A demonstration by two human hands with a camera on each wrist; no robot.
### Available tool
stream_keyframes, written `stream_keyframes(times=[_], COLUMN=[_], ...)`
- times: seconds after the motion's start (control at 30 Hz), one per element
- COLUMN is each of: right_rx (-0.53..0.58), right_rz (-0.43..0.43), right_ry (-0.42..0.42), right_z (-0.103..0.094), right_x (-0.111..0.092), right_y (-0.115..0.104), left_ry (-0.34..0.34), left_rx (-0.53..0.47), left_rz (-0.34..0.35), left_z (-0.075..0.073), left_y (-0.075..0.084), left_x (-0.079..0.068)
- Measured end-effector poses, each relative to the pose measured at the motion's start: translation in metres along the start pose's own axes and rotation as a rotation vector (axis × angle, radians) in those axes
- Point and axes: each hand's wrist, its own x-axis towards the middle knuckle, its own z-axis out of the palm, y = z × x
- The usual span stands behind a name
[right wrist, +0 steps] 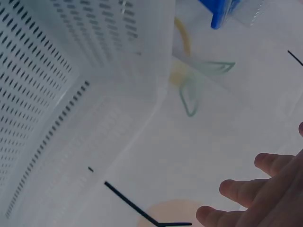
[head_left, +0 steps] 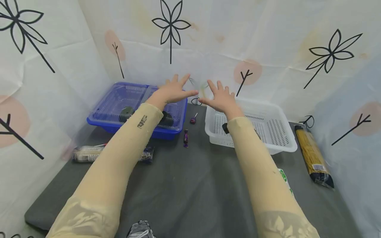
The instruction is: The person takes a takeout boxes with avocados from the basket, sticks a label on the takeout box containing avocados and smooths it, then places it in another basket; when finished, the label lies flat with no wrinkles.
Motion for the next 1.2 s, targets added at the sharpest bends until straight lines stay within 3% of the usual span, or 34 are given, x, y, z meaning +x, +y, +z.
stream_keyframes(times=[0.23,0.4,0.63,0.83,0.97,1.2], right_rx=[0.132,0.302,0.553,0.892,1.107,1.211], right_rz=[-0.081,-0.124,-0.19,-0.133,-0.139,-0.126], right_ry=[0.02,0.032,0.1,0.133,0.141,0.148], right_z=[0.009,0.017,0.031,0.041,0.052,0.072], right_x=[-0.011,-0.02,-0.035,-0.058,-0.07,-0.083], right_y=[-0.019,-0.03,-0.046,-0.063,-0.074,-0.084], left_ry=[0.038,0.076,0.215,0.343,0.382,0.419], left_rx=[-0.21,-0.322,-0.498,-0.651,-0.711,-0.786], left_rz=[0.055,0.062,0.082,0.052,0.028,0.031], left_z=[-0.007,-0.007,-0.002,0.015,0.031,0.062], left_y=[-0.016,-0.027,-0.035,-0.037,-0.039,-0.046], left_x=[-0.023,-0.039,-0.065,-0.092,-0.111,-0.14])
